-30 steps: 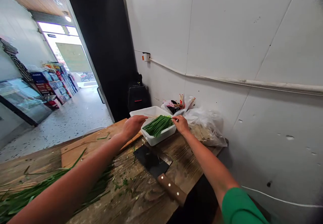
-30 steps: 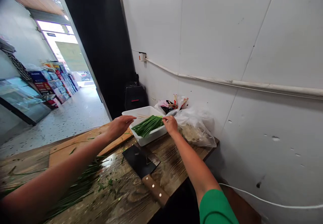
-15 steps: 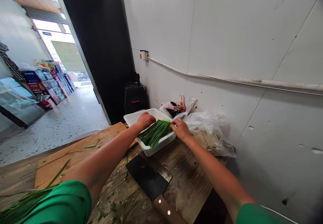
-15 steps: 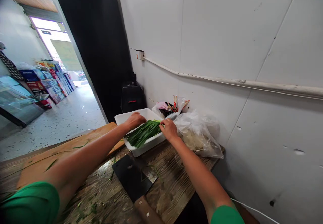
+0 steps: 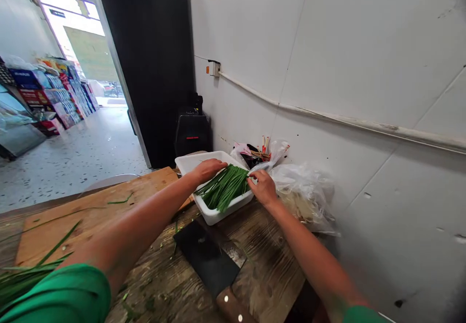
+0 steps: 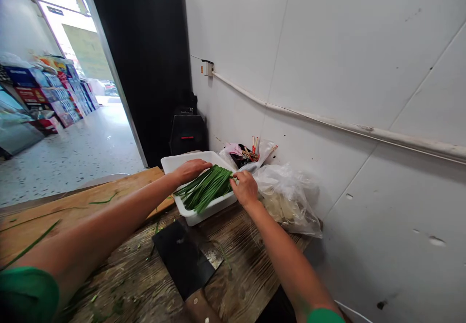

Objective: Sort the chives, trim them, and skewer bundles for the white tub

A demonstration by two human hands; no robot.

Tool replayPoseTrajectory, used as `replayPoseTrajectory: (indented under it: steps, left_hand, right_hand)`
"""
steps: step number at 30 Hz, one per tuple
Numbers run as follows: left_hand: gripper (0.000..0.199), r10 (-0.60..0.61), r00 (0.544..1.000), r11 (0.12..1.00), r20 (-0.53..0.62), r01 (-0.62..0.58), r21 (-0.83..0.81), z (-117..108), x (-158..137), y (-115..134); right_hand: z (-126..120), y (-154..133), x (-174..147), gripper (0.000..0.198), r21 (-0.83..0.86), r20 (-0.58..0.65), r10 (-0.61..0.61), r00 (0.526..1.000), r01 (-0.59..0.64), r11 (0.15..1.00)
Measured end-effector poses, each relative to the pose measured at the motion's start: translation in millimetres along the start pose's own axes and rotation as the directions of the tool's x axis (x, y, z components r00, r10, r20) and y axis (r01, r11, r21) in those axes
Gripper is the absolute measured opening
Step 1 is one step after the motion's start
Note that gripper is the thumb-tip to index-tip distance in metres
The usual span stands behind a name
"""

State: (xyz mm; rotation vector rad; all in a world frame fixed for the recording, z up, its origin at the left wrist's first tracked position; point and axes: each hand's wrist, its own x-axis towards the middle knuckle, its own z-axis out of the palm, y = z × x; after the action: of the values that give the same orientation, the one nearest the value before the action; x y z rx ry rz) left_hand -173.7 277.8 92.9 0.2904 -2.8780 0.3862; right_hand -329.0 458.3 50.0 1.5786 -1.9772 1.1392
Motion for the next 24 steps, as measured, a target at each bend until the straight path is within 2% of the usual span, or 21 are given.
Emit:
replayPoseTrajectory:
  steps: [5, 14, 18, 24]
  left_hand:
    - [0.036, 0.02, 1.0, 1.0, -0.011, -0.021, -0.011, 0, 1, 2]
    - [0.034, 0.001, 0.999, 0.99, -0.053, -0.008, -0.142, 2, 3, 5]
    - [0.034, -0.003, 0.999, 0.983, -0.033, -0.003, -0.181, 2, 4, 5]
    - [0.032, 0.027, 0.999, 0.983, -0.032, -0.033, -0.178, 3, 6, 5]
  right_hand:
    - [-1, -1, 2, 0.014, -0.037, 0.013, 0.007, 1.0, -0.006, 0.999]
    - [-8, -1, -1, 0.02, -0.161, 0.122, 0.03, 0.992, -0.01, 0.987]
    - [-12, -2, -2, 0.019, -0.192, 0.169, 0.01, 0.986, 0.023, 0.981]
    - [-14, -4, 1, 0.017, -0.237, 0.159, 0.011, 0.987, 0.027, 0.971]
